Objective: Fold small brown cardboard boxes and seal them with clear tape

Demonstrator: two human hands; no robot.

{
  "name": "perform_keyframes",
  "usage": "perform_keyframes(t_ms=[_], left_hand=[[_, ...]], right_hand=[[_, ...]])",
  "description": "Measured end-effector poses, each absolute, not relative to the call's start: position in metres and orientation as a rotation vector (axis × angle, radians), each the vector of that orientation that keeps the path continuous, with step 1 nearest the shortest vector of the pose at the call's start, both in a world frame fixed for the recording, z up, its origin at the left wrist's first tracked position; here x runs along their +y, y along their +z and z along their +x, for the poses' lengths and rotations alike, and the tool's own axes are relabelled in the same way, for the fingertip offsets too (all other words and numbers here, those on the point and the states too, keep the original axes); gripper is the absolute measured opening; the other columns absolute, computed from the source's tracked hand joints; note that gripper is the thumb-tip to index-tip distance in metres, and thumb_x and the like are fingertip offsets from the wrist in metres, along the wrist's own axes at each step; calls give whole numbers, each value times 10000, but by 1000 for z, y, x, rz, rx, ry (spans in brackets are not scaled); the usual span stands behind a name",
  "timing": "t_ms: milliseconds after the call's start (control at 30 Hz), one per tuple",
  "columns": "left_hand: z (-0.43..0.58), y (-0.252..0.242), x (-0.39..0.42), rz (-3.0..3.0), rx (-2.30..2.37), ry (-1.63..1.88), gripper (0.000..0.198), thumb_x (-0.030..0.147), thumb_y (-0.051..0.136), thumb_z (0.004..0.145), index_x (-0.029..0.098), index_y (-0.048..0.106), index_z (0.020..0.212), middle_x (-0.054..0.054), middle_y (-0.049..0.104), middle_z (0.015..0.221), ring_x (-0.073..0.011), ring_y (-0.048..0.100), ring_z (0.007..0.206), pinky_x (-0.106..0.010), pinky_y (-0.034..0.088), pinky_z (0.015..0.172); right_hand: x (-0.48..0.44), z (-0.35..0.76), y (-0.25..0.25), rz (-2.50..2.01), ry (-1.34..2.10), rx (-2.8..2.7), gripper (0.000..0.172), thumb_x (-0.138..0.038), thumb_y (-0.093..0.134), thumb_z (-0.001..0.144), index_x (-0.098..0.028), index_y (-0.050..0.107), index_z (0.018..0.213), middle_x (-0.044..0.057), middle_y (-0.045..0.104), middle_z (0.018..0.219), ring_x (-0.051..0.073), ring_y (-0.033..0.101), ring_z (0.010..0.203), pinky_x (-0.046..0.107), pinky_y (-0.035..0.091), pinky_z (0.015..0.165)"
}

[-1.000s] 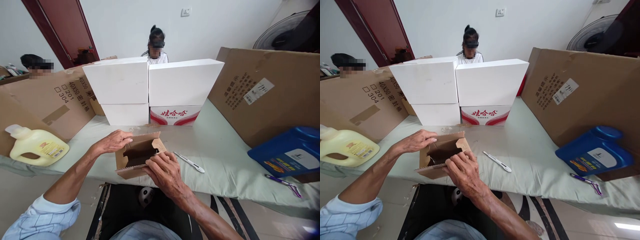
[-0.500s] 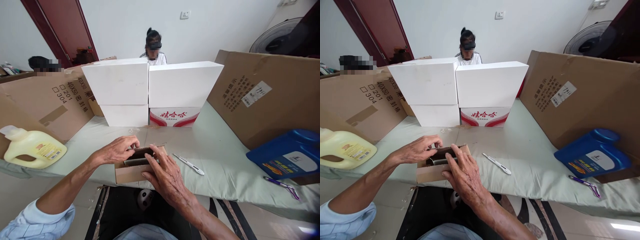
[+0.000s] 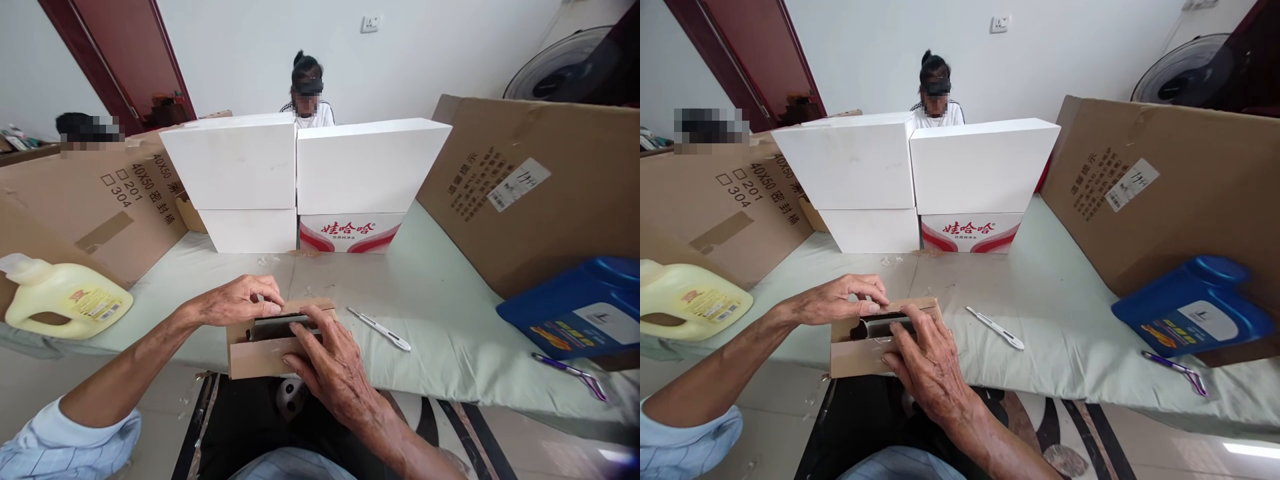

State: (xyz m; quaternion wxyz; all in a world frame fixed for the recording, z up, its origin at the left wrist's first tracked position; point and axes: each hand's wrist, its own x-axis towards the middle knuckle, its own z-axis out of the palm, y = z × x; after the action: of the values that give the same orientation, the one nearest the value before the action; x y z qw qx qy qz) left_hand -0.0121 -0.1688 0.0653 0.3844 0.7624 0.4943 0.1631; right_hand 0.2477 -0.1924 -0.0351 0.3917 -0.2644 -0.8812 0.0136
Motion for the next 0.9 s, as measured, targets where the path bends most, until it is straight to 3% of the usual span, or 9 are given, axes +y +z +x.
perform_keyframes(t_ms=[200, 333, 467, 533, 667, 900], left_hand=[[-18, 59, -157, 1892, 1267, 444, 233, 384, 688, 931, 229, 849, 994, -58, 769, 1088, -210, 681, 924, -323, 539, 844], [-20, 51, -145, 1800, 1302, 420, 189, 354, 703, 872, 196, 800, 910, -30, 732, 893, -176, 619, 778, -288, 482, 698], [-18, 51, -139, 1791, 1286, 348, 181, 357, 665, 899, 190, 713, 851, 18, 629, 735, -141, 512, 665, -272, 388, 617], [-18, 56, -141, 1828, 1275, 337, 188, 363, 654, 918, 193, 714, 863, 17, 640, 757, -146, 527, 688, -278, 399, 640], [-18, 66, -146, 1905, 1266, 363, 210, 359, 660, 922, 214, 802, 978, -30, 751, 1017, -198, 655, 917, -302, 488, 808], [-15, 61, -144, 1882, 1325, 285, 191, 357, 612, 923, 187, 682, 870, 2, 638, 802, -151, 507, 696, -287, 385, 637]], right_hand=[[-186, 244, -35, -656, 104, -2227, 290, -270, 663, 1072, -219, 637, 1357, 188, 660, 1397, 316, 687, 1214, 515, 625, 1015], [-184, 243, -33, -633, 142, -2227, 294, -250, 657, 1080, -214, 615, 1368, 183, 652, 1413, 304, 681, 1214, 509, 608, 1043], [-182, 242, -32, -625, 133, -2220, 292, -251, 644, 1088, -197, 605, 1372, 192, 644, 1407, 306, 669, 1219, 493, 616, 1004], [-181, 242, -32, -642, 130, -2221, 293, -249, 653, 1081, -200, 606, 1366, 192, 643, 1406, 306, 668, 1199, 484, 621, 969], [-179, 241, -34, -645, 120, -2218, 294, -247, 662, 1076, -195, 613, 1362, 193, 641, 1409, 298, 671, 1183, 468, 621, 955], [-183, 241, -34, -665, 101, -2236, 269, -238, 677, 1064, -181, 635, 1323, 182, 652, 1374, 301, 668, 1171, 457, 618, 943]])
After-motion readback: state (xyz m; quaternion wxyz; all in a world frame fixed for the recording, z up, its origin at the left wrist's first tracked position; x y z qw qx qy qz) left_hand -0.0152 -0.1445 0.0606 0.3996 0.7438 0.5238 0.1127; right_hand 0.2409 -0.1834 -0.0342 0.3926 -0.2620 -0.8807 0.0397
